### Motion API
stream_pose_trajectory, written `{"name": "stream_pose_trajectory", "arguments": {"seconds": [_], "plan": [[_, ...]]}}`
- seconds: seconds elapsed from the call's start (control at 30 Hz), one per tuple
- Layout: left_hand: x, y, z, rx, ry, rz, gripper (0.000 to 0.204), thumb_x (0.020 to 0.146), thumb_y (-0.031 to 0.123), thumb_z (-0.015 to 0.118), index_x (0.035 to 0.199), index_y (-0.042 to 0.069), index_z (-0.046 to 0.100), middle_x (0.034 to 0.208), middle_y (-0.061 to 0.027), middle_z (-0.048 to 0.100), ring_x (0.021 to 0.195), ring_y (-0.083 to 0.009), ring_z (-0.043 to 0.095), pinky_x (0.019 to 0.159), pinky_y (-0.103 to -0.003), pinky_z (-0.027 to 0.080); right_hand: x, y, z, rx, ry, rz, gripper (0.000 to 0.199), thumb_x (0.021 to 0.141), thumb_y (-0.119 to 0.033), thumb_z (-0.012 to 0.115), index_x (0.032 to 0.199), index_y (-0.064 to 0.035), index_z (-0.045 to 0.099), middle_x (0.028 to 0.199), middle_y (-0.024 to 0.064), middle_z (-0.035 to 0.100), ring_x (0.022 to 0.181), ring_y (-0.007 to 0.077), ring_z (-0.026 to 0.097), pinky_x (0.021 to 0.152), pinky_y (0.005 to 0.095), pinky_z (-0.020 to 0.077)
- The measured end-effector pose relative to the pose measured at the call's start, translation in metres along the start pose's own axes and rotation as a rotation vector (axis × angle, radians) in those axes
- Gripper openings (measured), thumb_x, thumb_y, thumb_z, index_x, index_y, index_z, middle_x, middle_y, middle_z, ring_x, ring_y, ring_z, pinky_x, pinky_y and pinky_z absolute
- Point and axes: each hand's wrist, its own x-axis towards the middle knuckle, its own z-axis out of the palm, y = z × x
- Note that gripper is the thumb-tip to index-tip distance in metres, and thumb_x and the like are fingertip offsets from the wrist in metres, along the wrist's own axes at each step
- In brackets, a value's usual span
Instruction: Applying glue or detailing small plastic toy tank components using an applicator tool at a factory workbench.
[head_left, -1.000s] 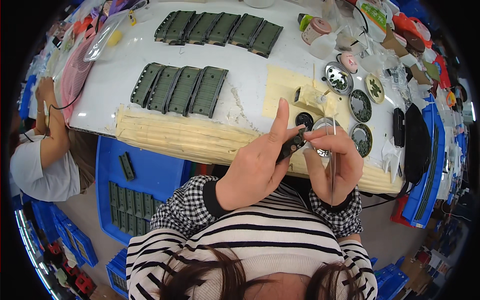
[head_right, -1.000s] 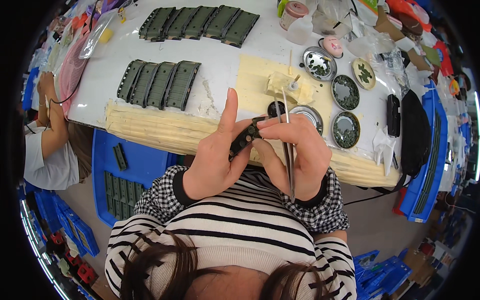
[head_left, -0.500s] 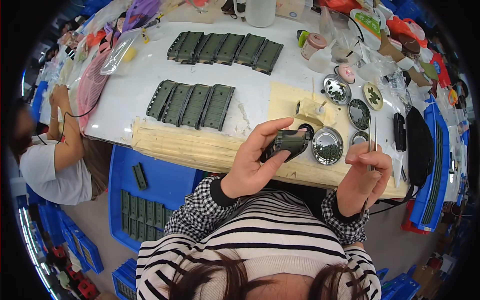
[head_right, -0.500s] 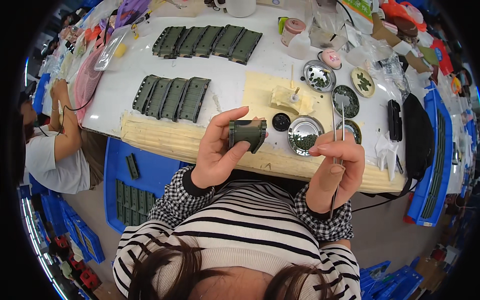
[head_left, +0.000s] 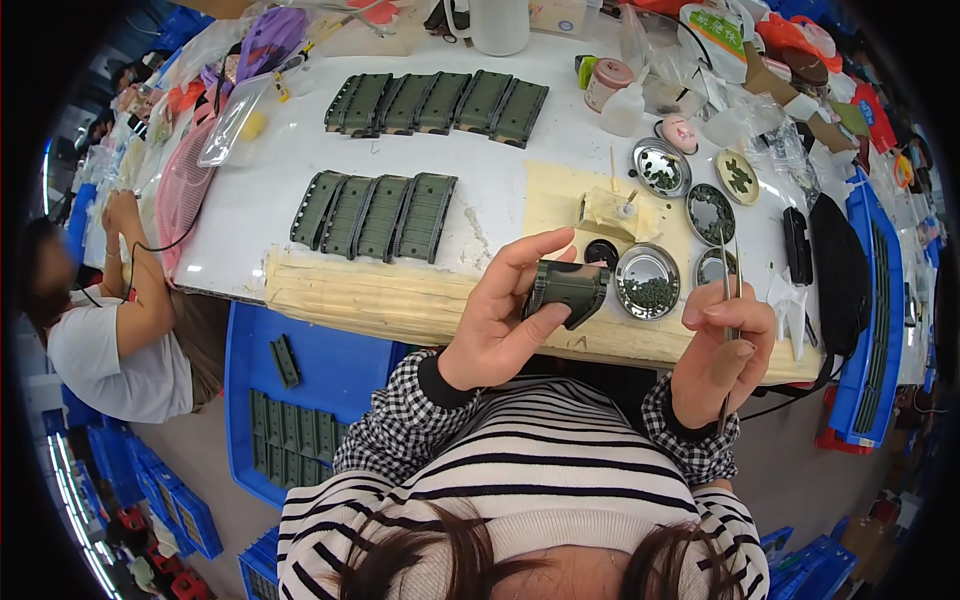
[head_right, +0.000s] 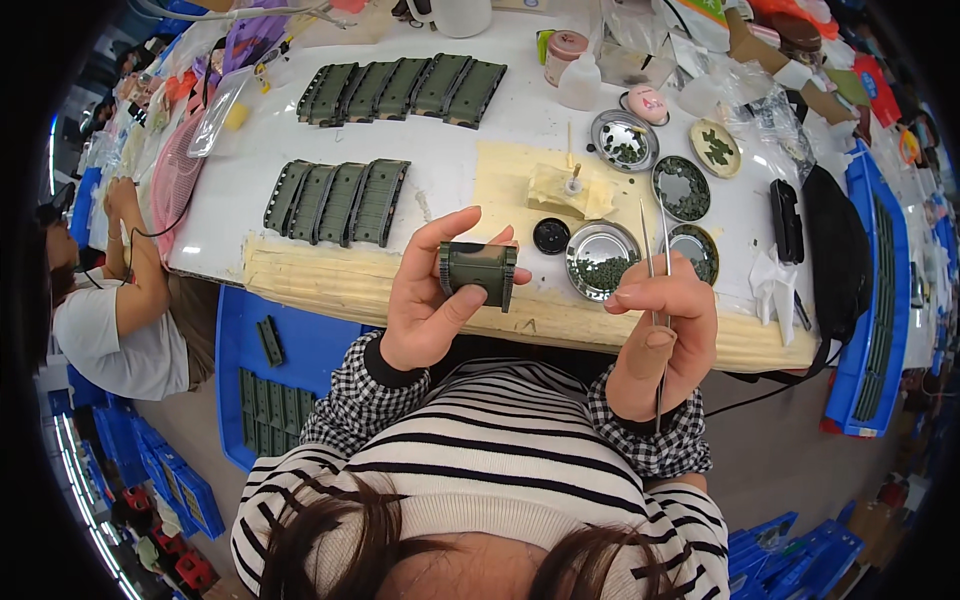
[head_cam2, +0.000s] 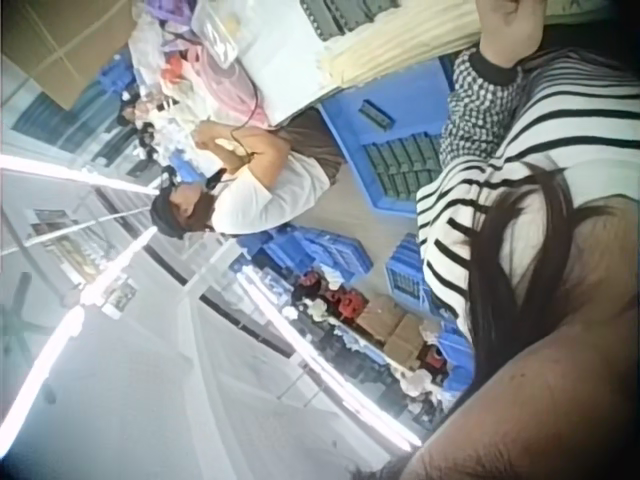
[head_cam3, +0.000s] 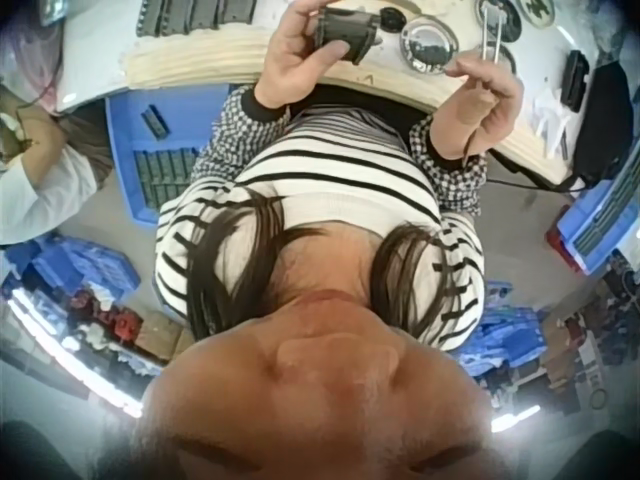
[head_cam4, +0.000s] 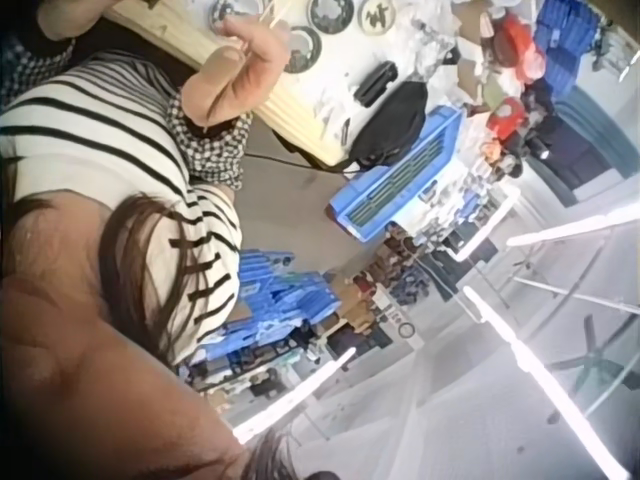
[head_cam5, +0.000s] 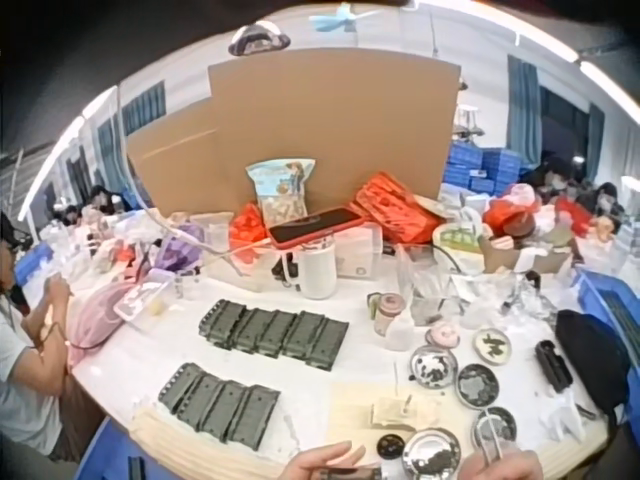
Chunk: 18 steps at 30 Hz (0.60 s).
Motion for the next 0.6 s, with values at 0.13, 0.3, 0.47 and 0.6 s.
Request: {"name": "stream_pose_trajectory", "arguments": {"seconds": [0.13,0.3,0.47,0.6], "plan": [[0.000,-0.001,-0.001,0.008,0.003,-0.016,0.060,0.093,0.002,0.052,0.145,0.000,0.020,0.131,-0.0257,0.052,0.114,-0.0310,0.060,0.102,-0.042,0.043,-0.002,0.003,-0.002,-0.015,-0.019,0.005,0.049,0.095,-0.051,0.049,0.094,-0.0029,0.056,0.077,0.0074,0.055,0.073,0.0151,0.049,0.068,0.0274,0.0396],[-0.002,-0.004,-0.004,0.009,0.021,-0.030,0.060,0.094,0.003,0.051,0.145,0.002,0.020,0.131,-0.0241,0.052,0.112,-0.0303,0.061,0.100,-0.040,0.045,-0.003,0.005,0.001,-0.013,-0.049,0.069,0.056,0.094,-0.057,0.046,0.095,-0.0026,0.057,0.075,0.0071,0.056,0.073,0.0152,0.049,0.067,0.0276,0.0395],[0.003,0.003,0.000,-0.178,0.089,-0.160,0.052,0.096,0.003,0.049,0.143,0.001,0.027,0.128,-0.0205,0.055,0.110,-0.0269,0.062,0.096,-0.036,0.049,-0.008,0.006,0.003,-0.095,-0.028,0.130,0.065,0.093,-0.066,0.036,0.097,-0.0035,0.056,0.072,0.0057,0.056,0.070,0.0152,0.051,0.079,0.0344,0.0390],[0.004,0.009,-0.001,-0.539,0.261,-0.462,0.039,0.097,0.006,0.050,0.134,-0.002,0.040,0.121,-0.0166,0.059,0.104,-0.0229,0.064,0.091,-0.033,0.053,-0.011,0.014,-0.004,-0.133,0.002,0.142,0.068,0.093,-0.067,0.030,0.102,-0.0038,0.054,0.071,0.0054,0.056,0.070,0.0154,0.052,0.085,0.0376,0.0379]]}}
